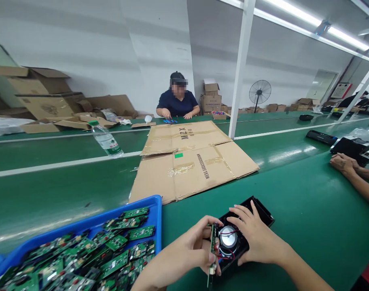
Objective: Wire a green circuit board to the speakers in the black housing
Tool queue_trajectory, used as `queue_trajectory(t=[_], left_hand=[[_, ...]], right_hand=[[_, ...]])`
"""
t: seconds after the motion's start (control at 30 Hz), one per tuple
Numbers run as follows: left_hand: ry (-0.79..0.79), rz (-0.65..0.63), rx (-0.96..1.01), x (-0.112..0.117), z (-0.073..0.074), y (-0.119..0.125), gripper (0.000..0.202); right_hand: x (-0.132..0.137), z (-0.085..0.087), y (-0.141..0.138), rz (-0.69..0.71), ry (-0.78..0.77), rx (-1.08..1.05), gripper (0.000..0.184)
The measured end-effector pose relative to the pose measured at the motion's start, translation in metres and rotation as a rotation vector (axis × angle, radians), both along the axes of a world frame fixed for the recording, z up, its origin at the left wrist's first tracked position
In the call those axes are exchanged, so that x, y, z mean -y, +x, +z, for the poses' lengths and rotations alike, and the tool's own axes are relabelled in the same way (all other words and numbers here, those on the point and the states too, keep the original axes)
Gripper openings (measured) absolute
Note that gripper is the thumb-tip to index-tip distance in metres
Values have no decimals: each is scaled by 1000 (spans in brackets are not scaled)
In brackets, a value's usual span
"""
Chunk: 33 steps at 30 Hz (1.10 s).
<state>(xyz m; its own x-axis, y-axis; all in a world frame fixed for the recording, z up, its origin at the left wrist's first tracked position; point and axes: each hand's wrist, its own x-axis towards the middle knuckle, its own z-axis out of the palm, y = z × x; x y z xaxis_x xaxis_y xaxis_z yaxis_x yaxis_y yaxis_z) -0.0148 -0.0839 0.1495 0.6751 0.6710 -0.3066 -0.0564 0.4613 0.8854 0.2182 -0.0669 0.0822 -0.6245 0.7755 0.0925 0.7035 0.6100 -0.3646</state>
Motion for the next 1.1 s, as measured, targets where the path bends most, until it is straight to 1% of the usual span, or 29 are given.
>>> queue_trajectory(t=[0.13, 0.2, 0.27, 0.3, 0.37, 0.4, 0.43, 0.47, 0.53, 0.57, 0.63, 0.7, 0.8, 0.9, 0.97, 1.03, 1.1], left_hand=[[-83, -58, -26, 7, -7, 22, 44], [-81, -57, -44, 9, -13, 33, 44], [-67, 12, -22, 10, -17, 41, 48], [-67, 60, 7, 9, -19, 43, 53], [-68, 154, 62, 6, -21, 44, 61], [-56, 196, 69, 5, -22, 43, 62], [-29, 234, 63, 3, -22, 41, 62], [9, 265, 47, 1, -22, 40, 59], [86, 300, 12, -2, -23, 37, 52], [114, 296, -3, -3, -23, 36, 50], [140, 270, -41, -4, -25, 35, 46], [154, 251, -97, -3, -26, 35, 43], [174, 244, -187, -2, -29, 34, 38], [222, 254, -281, 0, -32, 32, 30], [285, 250, -351, 1, -33, 30, 25], [342, 242, -421, 0, -34, 29, 26], [376, 243, -466, -1, -35, 29, 33]], right_hand=[[0, -2, -14, -55, 53, 13, 84], [2, -2, -22, -100, 63, 31, 78], [4, 0, -25, -119, 33, 60, 74], [5, 1, -23, -115, 1, 69, 75], [8, 5, -13, -114, -47, 50, 80], [10, 6, -5, -143, -50, 25, 79], [12, 7, 4, -201, -42, -4, 74], [13, 6, 14, -277, -29, -31, 63], [16, 3, 31, -429, -19, -73, 36], [17, 1, 36, -481, -24, -84, 24], [20, -4, 41, -532, -26, -90, 9], [21, -8, 39, -532, -40, -90, 3], [19, -7, 27, -529, -83, -144, 9], [15, -6, 10, -503, -81, -318, 15], [11, -7, -2, -465, -66, -451, 14], [8, -11, -13, -433, -75, -564, 15], [6, -15, -22, -413, -103, -644, 22]])
